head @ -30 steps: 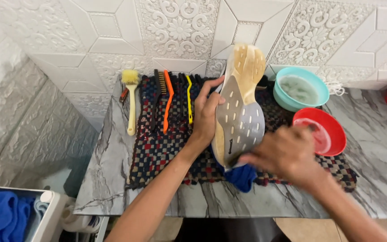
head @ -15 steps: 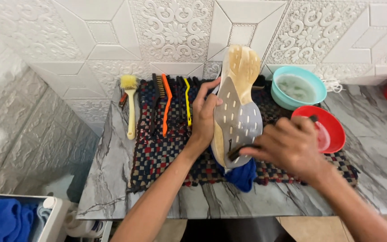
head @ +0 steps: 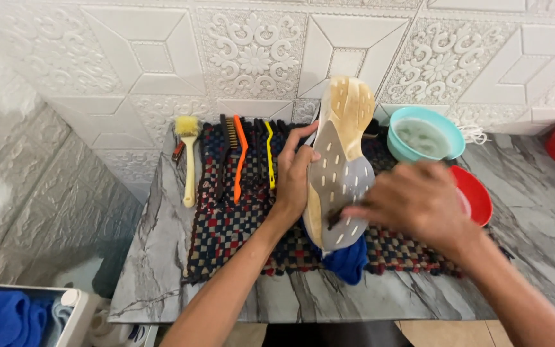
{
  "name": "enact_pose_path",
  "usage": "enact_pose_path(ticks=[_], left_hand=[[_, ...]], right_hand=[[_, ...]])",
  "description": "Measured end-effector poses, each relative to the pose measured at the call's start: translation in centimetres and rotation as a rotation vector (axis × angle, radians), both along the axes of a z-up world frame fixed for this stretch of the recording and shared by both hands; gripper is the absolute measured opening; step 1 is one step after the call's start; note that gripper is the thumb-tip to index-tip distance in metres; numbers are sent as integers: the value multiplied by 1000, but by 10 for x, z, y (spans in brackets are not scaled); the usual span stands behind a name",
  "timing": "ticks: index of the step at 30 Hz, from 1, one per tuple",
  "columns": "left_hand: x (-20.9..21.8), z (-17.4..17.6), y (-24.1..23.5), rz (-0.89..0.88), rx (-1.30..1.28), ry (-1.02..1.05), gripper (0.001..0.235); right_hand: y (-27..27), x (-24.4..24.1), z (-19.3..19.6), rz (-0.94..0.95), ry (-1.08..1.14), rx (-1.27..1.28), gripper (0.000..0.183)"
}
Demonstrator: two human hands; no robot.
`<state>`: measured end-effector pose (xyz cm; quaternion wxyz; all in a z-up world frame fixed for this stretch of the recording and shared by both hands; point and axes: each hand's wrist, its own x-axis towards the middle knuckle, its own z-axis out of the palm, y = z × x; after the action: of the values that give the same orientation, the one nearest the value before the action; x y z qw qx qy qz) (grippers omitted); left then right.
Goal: The person scrubs the sole of a white sneaker with a small brush, repeatedly dipping the brush into a bowl of soapy water. They wipe the sole with a blue cloth and continue scrubbing different areas of the sole throughout the clip.
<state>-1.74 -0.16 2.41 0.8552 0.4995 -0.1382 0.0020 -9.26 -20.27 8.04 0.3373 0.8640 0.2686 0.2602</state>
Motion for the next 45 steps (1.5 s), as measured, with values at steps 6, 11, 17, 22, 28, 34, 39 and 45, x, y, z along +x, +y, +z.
enact_pose_path(ticks=[6,11,17,22,28,34,39,45], left_hand=[[19,-30,-5,-12,6,-15,58],[15,-28,-4,-13,-10,-15,58],[20,-30,-7,-5,3,-31,56],[24,-36,-7,-7,-10,-24,56],[23,-37,-6,-3,-8,-37,56],[20,-33,-5,8,5,-32,57],[26,-39,-8,11,14,-38,55],[11,-22,-2,29,10,-26,55]], right_hand=[[16,-15,-50,775,-10,398,36],[13,-13,-27,672,-51,393,41],[3,-12,-12,669,-17,385,38],[26,-29,-42,693,-56,341,43],[25,-34,-31,694,-51,324,43],[10,-33,-23,560,-47,369,39],[29,-42,-47,634,-47,409,44],[13,-39,-10,570,-104,379,41]])
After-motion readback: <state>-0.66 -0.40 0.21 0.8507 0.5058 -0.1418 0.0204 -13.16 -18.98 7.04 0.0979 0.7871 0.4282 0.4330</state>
